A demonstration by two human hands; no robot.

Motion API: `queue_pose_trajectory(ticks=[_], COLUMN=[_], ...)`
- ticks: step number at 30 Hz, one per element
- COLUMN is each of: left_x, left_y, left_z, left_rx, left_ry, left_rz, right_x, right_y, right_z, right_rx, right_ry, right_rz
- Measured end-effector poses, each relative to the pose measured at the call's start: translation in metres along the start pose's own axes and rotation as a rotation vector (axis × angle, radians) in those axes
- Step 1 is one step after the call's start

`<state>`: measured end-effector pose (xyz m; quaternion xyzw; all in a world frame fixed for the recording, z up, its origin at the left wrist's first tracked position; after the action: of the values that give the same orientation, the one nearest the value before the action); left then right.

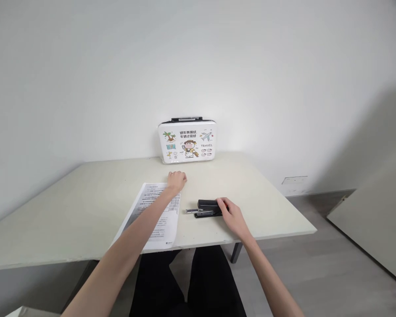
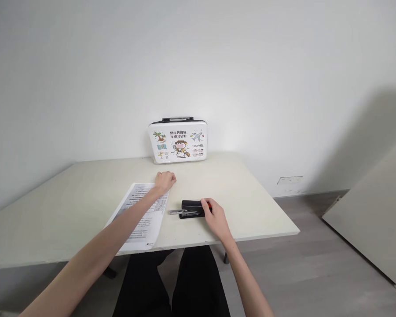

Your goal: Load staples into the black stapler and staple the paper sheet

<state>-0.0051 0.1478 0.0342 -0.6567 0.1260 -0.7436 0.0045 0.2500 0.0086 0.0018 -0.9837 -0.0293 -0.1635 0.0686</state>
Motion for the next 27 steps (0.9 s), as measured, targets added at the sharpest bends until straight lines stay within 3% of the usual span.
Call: queue_pose_trajectory(ticks=[4,8,14,19,27], left_x=[0.009,0.026,0.038,0.041,0.04], left_y=[0.009,0.037,0.094,0.122,0.137], left_z=[0.013,0.021,0.035,0.041,0.053], left_rx=[-0.064,-0.114,-0.191,-0.209,-0.241], left_ry=[0.14,0.296,0.534,0.577,0.573], left_rz=[0.014,0.036,-0.132,-0.213,-0.208], right_x=[0.001,0.001,0.001,0.002,0.001], right_y=[-0.001,-0.001,0.0,0.001,0.0], right_z=[0.0,0.003,0.003,0.002,0.007], right_rx=[0.017,0.02,0.006,0.006,-0.003], right_ry=[0.019,0.027,0.027,0.029,0.045], right_rz=[0.011,0.013,0.004,0.014,0.006])
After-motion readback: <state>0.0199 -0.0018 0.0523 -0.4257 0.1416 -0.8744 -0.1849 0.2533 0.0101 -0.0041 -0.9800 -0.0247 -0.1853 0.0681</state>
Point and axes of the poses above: each hand's wrist, its own y-axis away from the middle knuckle, its own x-axis out of the back of the hand, z = x × y, the point moved 9 cm from there along -y, towards the middle knuckle, and after that the axes turned 8 degrees about -x, right-handed, at the moved point
